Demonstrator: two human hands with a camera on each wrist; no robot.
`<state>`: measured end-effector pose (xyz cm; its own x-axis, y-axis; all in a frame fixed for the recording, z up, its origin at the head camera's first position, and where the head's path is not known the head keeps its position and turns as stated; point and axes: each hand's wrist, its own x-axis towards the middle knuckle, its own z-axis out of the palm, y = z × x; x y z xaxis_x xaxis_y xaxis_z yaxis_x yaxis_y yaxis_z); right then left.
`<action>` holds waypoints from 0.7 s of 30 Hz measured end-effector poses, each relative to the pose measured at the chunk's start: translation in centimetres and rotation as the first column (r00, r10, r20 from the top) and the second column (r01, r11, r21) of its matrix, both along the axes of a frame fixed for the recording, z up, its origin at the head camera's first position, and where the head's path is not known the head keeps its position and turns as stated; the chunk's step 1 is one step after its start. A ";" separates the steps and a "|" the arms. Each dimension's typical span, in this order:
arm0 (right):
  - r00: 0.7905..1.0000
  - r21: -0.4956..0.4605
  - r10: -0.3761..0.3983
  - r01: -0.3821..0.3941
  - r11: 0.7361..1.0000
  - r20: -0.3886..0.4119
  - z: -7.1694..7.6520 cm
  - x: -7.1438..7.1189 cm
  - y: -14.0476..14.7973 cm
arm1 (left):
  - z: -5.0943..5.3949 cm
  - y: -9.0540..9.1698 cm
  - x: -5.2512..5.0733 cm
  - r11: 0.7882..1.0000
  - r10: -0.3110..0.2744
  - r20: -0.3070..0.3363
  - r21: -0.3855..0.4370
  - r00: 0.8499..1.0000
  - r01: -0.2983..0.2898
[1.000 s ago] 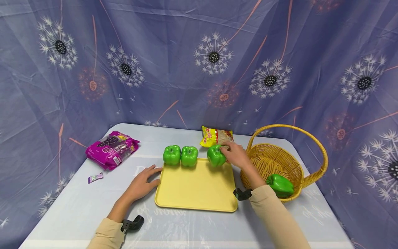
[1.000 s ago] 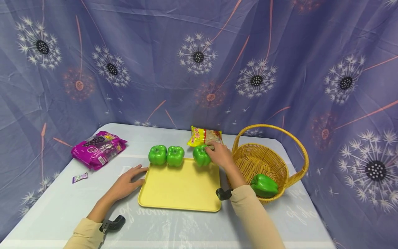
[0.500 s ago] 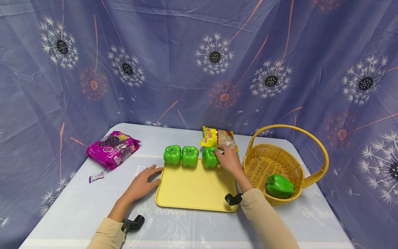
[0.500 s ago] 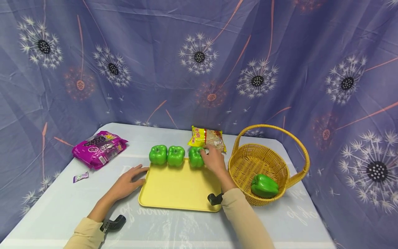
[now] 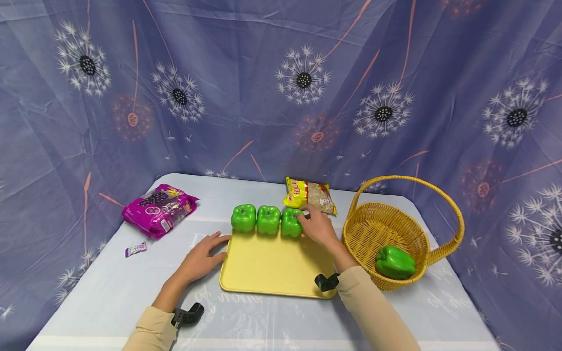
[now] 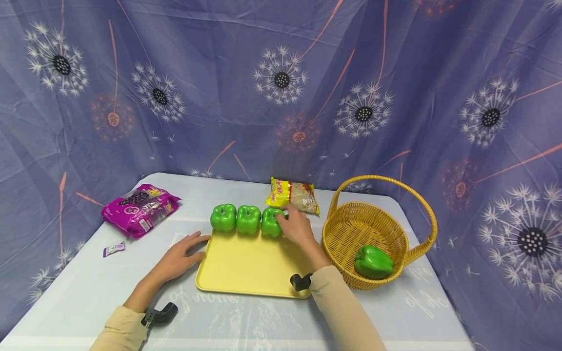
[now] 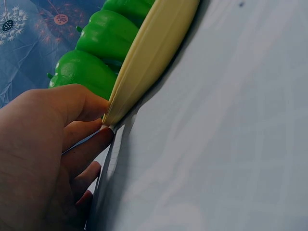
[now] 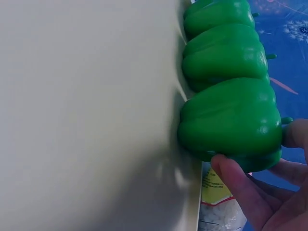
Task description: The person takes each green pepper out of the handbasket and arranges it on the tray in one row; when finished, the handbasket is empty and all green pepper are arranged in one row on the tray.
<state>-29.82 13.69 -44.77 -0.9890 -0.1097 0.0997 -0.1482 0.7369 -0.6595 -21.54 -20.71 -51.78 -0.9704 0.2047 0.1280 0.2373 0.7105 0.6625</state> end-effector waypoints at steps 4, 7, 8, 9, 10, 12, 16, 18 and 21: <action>1.000 0.005 -0.005 0.005 1.000 0.017 -0.1 0.0 -0.1 | -0.1 0.0 0.1 1.000 0.003 0.002 0.006 1.000 -0.003; 1.000 0.016 0.002 -0.002 1.000 0.020 0.0 0.0 0.0 | 0.0 -0.1 0.1 1.000 0.004 0.001 0.011 1.000 -0.004; 1.000 0.022 0.007 -0.007 1.000 0.013 0.0 0.0 0.1 | 0.0 0.0 0.1 1.000 0.005 0.003 0.014 1.000 -0.005; 1.000 0.027 0.014 -0.014 1.000 0.005 0.1 0.1 0.3 | 0.0 0.0 0.1 1.000 0.005 0.004 0.015 1.000 -0.005; 1.000 0.032 0.023 -0.023 0.999 -0.002 0.1 0.1 0.4 | 0.0 0.0 0.1 1.000 0.003 0.004 0.014 1.000 -0.003; 0.999 0.040 0.041 -0.040 0.998 -0.019 0.3 0.2 0.8 | 0.0 0.0 0.0 1.000 0.005 0.009 0.015 1.000 -0.005; 0.997 0.056 0.066 -0.064 0.996 -0.029 1.1 0.4 1.6 | 0.1 0.0 0.0 1.000 0.006 0.013 0.008 1.000 -0.006; 0.996 0.060 0.085 -0.083 0.995 -0.026 1.7 0.6 2.0 | 0.1 0.0 0.0 1.000 0.009 0.014 0.010 1.000 -0.009; 0.992 0.067 0.125 -0.122 0.990 -0.032 2.4 0.7 2.8 | 0.1 -0.1 0.1 1.000 0.006 0.013 0.009 1.000 -0.006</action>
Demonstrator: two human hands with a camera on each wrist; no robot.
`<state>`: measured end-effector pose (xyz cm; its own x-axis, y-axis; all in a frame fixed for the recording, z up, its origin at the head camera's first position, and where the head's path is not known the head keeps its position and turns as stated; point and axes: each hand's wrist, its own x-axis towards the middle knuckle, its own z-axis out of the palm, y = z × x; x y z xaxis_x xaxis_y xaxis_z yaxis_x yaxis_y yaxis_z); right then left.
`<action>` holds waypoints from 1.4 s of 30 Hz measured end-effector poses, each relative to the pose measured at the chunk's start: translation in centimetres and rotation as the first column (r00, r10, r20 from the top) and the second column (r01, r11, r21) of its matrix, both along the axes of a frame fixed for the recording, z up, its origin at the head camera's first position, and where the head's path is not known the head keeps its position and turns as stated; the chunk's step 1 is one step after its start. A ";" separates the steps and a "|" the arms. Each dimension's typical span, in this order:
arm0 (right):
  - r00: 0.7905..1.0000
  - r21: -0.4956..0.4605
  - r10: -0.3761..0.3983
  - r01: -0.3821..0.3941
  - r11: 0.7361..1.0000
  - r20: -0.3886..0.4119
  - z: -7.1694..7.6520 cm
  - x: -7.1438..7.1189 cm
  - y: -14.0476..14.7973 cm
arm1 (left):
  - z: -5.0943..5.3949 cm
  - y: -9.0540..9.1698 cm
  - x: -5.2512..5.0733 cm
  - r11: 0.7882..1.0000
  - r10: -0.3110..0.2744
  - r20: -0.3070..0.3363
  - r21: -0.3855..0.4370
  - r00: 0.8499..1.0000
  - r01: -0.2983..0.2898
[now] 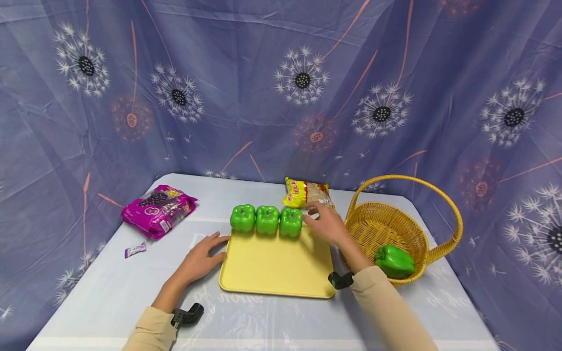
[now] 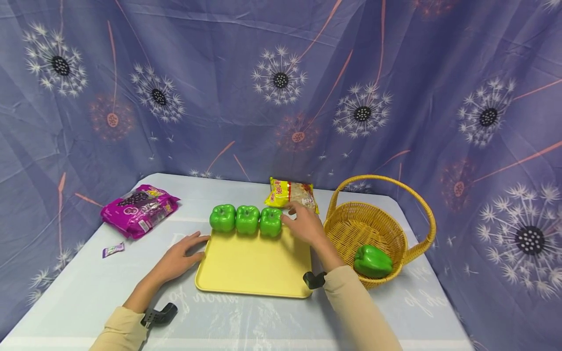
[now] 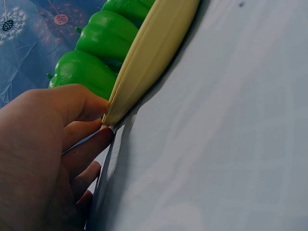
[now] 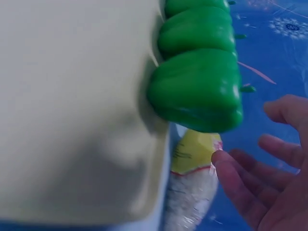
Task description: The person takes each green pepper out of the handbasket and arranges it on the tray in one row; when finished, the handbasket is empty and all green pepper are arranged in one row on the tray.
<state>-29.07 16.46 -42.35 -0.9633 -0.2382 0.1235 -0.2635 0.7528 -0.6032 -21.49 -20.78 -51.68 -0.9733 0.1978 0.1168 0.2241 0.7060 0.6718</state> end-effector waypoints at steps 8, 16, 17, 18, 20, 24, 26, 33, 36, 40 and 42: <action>0.992 0.007 0.122 -0.122 0.992 -0.013 2.0 0.4 2.3 | 0.0 0.0 0.0 1.000 0.008 0.008 0.001 1.000 -0.008; 0.982 0.038 0.190 -0.190 0.981 0.000 3.9 1.1 5.4 | 0.1 0.1 0.1 1.000 0.004 -0.001 -0.004 1.000 -0.004; 0.980 0.041 0.197 -0.196 0.980 0.000 4.1 1.2 5.8 | 0.1 0.1 0.1 1.000 0.006 0.002 -0.003 1.000 -0.006; 0.979 0.041 0.203 -0.203 0.978 0.004 4.2 1.2 6.2 | 0.2 0.1 0.1 1.000 0.007 0.006 -0.002 1.000 -0.007; 0.978 0.046 0.209 -0.209 0.977 0.015 4.5 1.4 7.0 | 0.2 0.1 0.1 1.000 0.005 0.009 -0.004 1.000 -0.005; 0.975 0.042 0.214 -0.217 0.975 0.054 4.9 1.7 8.5 | 0.2 0.1 0.1 1.000 0.007 0.016 0.007 1.000 -0.007; 0.975 0.053 0.215 -0.218 0.974 0.055 5.0 1.8 9.3 | 0.2 0.1 0.1 1.000 0.004 0.011 0.006 1.000 -0.004; 0.966 0.071 0.256 -0.257 0.964 0.026 4.6 1.9 11.8 | 0.1 0.0 0.1 1.000 0.004 0.008 0.005 1.000 -0.004; 0.962 0.088 0.273 -0.274 0.958 0.020 4.4 1.9 12.7 | 0.2 0.0 0.1 1.000 0.008 0.013 0.009 1.000 -0.008; 0.959 0.141 0.281 -0.282 0.949 0.025 4.3 2.0 14.0 | 0.2 0.0 0.1 1.000 0.008 0.017 0.012 1.000 -0.008; 0.957 0.157 0.288 -0.288 0.945 0.027 4.4 2.1 14.5 | 0.1 0.0 0.1 1.000 0.006 0.015 0.009 1.000 -0.007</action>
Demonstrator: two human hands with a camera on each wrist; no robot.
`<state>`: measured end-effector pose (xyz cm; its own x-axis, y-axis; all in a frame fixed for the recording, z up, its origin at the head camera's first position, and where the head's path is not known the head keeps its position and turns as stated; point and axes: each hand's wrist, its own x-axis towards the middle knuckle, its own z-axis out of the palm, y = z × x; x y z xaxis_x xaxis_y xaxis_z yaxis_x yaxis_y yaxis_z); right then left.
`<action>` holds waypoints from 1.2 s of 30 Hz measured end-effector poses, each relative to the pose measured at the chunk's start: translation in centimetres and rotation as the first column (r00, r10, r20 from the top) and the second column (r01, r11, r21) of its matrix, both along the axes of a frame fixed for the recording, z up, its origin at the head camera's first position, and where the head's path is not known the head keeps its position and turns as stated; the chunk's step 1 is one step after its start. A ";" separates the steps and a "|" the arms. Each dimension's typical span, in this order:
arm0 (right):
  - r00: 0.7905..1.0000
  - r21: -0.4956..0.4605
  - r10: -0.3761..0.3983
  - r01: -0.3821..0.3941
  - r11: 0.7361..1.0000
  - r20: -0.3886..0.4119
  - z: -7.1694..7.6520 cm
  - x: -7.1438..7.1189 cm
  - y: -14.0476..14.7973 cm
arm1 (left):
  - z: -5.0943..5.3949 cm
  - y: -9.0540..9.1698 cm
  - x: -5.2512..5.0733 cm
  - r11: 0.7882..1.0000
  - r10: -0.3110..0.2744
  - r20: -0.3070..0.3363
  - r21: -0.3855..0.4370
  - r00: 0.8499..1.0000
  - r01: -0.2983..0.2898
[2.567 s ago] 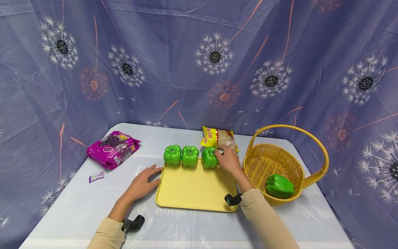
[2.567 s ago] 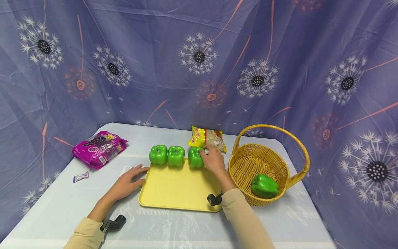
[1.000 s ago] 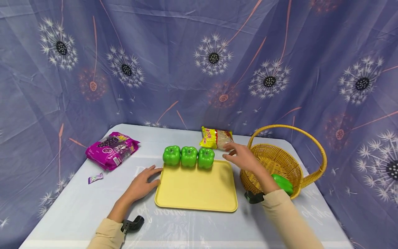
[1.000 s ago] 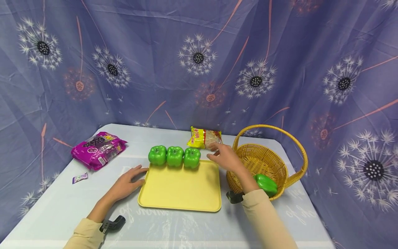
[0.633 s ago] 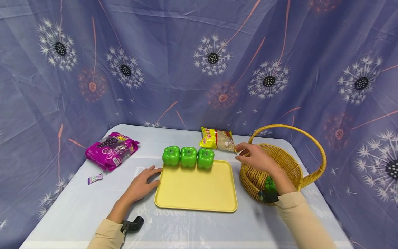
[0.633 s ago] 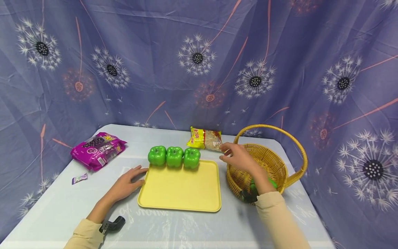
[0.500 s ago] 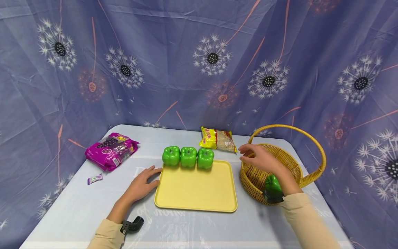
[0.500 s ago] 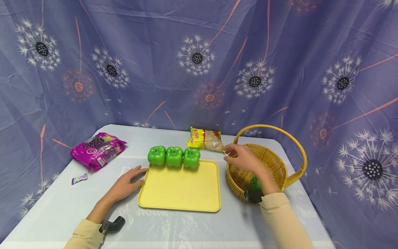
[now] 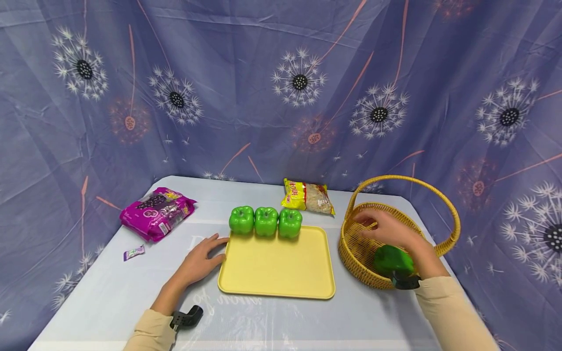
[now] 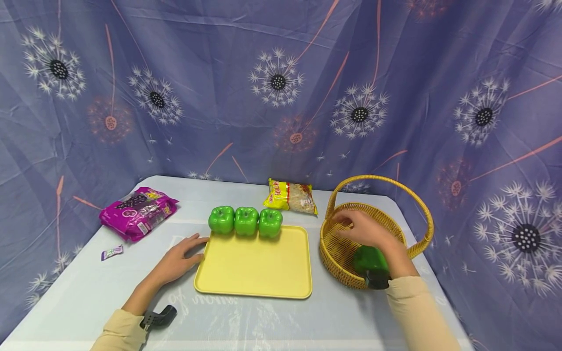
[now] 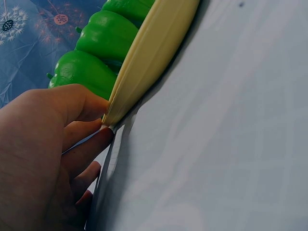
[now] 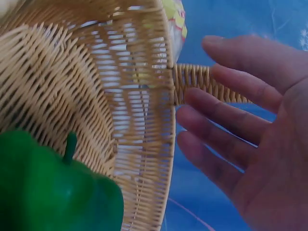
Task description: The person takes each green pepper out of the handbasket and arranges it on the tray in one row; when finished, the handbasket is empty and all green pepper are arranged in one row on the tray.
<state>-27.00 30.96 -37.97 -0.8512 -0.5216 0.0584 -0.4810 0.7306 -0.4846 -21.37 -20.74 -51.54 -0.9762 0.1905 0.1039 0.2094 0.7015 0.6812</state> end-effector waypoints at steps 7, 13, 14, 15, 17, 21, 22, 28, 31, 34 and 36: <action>0.999 0.044 -0.005 0.004 0.999 0.035 -0.1 0.5 1.5 | 0.0 0.0 0.0 1.000 -0.001 0.000 -0.002 1.000 0.001; 0.991 0.145 -0.030 0.011 0.989 0.133 -0.1 0.9 2.5 | 0.0 0.1 0.0 1.000 -0.003 0.002 -0.007 1.000 0.003; 0.988 0.170 -0.035 0.009 0.985 0.151 0.0 1.0 2.7 | 0.0 0.1 0.0 1.000 -0.003 0.002 -0.008 1.000 0.003; 0.986 0.195 -0.041 0.009 0.981 0.164 0.0 1.1 2.8 | 0.0 0.1 -0.1 1.000 -0.001 0.003 -0.007 1.000 0.001; 0.981 0.243 -0.046 0.000 0.970 0.186 0.0 1.3 2.9 | 0.1 0.1 -0.1 1.000 0.002 0.005 -0.004 1.000 -0.002; 0.965 0.289 -0.064 -0.014 0.957 0.256 -0.2 1.7 2.9 | 0.1 0.0 -0.1 1.000 0.002 0.005 -0.001 1.000 -0.002; 0.957 0.290 -0.071 -0.014 0.957 0.280 -0.3 1.8 3.0 | 0.0 0.0 -0.1 1.000 -0.001 0.005 0.000 1.000 0.001; 0.920 0.311 -0.144 0.026 0.950 0.364 -0.8 2.4 3.4 | -0.1 0.0 -0.1 1.000 -0.006 0.003 -0.001 1.000 0.006; 0.914 0.326 -0.189 0.067 0.943 0.358 -0.9 2.4 3.6 | 0.0 0.0 -0.1 1.000 -0.004 -0.002 -0.001 1.000 0.004; 0.918 0.338 -0.211 0.092 0.937 0.336 -0.9 2.3 3.7 | -0.1 0.0 -0.1 1.000 -0.005 -0.005 -0.001 1.000 0.005; 0.923 0.334 -0.212 0.099 0.937 0.320 -0.8 2.3 3.7 | -0.1 0.0 -0.1 1.000 -0.005 -0.006 -0.003 1.000 0.005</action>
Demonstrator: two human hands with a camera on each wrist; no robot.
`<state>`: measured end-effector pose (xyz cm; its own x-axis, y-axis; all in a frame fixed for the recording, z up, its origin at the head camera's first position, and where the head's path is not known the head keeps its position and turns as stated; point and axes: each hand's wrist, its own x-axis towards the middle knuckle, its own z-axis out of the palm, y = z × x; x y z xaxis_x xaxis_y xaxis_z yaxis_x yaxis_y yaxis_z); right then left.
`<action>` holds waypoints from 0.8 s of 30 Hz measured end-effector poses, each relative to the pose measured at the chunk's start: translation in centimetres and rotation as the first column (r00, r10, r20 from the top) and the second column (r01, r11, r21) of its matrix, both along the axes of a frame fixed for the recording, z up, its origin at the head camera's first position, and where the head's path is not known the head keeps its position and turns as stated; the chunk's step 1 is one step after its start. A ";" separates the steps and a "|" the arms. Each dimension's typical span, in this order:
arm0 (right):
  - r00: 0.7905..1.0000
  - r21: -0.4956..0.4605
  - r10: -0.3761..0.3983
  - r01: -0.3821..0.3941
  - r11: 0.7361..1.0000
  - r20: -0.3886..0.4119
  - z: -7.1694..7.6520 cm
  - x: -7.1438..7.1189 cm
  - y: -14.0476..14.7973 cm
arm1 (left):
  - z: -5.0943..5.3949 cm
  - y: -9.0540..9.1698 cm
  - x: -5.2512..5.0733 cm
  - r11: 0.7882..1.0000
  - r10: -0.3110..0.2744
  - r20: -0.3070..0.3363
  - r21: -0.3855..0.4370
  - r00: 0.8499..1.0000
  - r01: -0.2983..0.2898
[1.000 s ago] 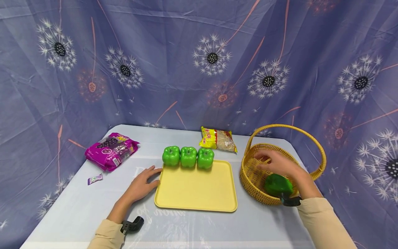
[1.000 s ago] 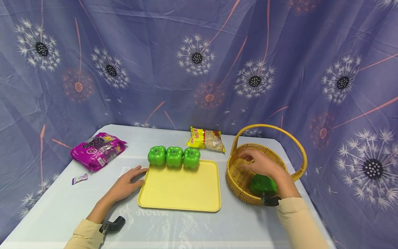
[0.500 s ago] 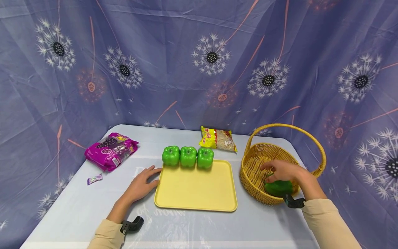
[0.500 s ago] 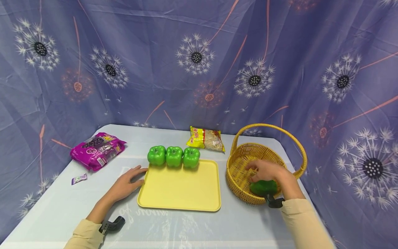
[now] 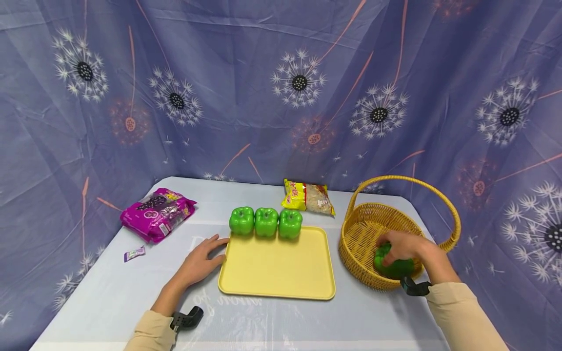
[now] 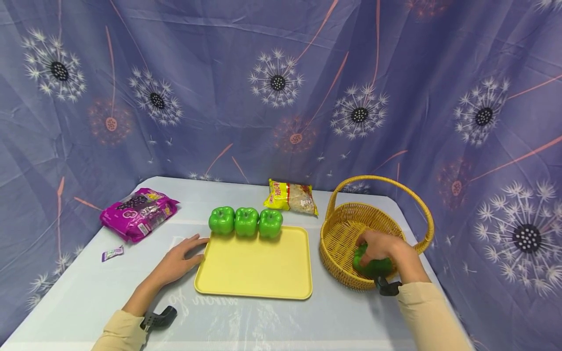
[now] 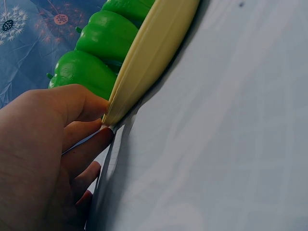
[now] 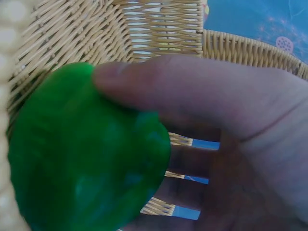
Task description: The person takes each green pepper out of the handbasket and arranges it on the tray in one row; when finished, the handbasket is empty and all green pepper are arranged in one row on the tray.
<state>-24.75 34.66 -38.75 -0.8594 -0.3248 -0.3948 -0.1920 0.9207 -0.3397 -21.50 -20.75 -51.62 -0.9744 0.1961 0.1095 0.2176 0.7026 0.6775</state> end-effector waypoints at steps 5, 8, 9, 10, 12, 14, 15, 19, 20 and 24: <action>0.999 -0.055 -0.001 -0.002 0.998 -0.050 0.4 -0.3 -0.1 | 0.1 0.1 0.0 1.000 0.000 0.000 0.002 1.000 0.000; 0.996 -0.100 0.006 -0.015 0.995 -0.089 0.6 -0.5 -0.1 | 0.1 0.0 0.0 1.000 0.004 0.004 0.003 1.000 -0.004; 0.994 -0.109 0.012 -0.024 0.994 -0.110 0.6 -0.6 -0.1 | 0.1 0.0 0.0 1.000 0.002 0.004 0.000 1.000 -0.002; 0.990 -0.115 0.008 -0.024 0.993 -0.138 0.7 -0.7 -0.2 | 0.0 0.0 0.0 1.000 0.001 0.004 -0.001 1.000 -0.001; 0.980 -0.118 0.003 -0.027 0.993 -0.197 0.7 -0.8 -0.2 | -0.1 0.0 0.1 1.000 0.001 0.005 -0.002 1.000 -0.001; 0.966 -0.113 -0.005 -0.026 0.993 -0.260 0.7 -1.0 -0.2 | -0.2 -0.1 0.0 1.000 0.000 0.001 -0.004 1.000 0.000; 0.958 -0.115 -0.009 -0.025 0.993 -0.287 0.8 -1.0 -0.1 | -0.3 -0.1 0.0 1.000 -0.001 -0.001 -0.006 1.000 0.001; 0.936 -0.138 -0.037 -0.012 0.990 -0.350 1.1 -1.1 -0.3 | -0.3 -0.1 0.0 1.000 0.002 0.000 -0.007 1.000 -0.002; 0.933 -0.154 -0.047 -0.010 0.988 -0.356 1.2 -1.1 -0.4 | -0.3 -0.1 0.0 1.000 0.002 0.002 -0.007 1.000 -0.002; 0.927 -0.231 -0.082 -0.005 0.973 -0.366 1.7 -1.1 -0.7 | -0.2 -0.1 -0.1 1.000 0.001 -0.001 -0.006 1.000 -0.001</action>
